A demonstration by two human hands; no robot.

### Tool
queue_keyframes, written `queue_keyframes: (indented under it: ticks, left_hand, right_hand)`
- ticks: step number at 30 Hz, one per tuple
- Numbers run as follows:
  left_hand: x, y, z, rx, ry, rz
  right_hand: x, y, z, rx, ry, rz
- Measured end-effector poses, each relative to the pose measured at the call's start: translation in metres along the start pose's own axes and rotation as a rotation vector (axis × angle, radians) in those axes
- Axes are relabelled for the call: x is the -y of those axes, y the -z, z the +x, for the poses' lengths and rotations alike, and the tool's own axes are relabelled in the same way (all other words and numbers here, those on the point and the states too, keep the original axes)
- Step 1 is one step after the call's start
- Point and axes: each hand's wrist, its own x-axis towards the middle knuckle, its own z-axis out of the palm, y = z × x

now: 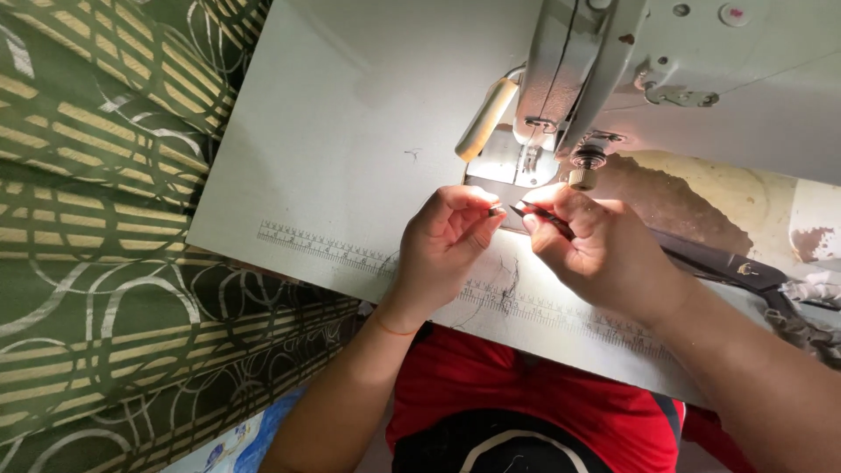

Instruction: Threading an industrial sewing machine and trimming thread with snips.

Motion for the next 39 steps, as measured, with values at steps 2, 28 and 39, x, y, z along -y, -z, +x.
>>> queue_keyframes:
  ticks: [2,28,39]
  left_hand:
    - [0.001,-0.001,0.000,0.001,0.001,-0.009]
    - [-0.001,-0.001,-0.005,0.009,0.066,-0.008]
    - [-0.016,0.005,-0.002,0.048,0.274,-0.084]
  right_hand:
    - [-0.002,-0.001,-0.003,-0.020,0.013,-0.060]
    - [-0.017,-0.009,-0.005,-0.091,0.352,-0.391]
    - [-0.022,-0.014,-0.003,-0.068,0.406,-0.231]
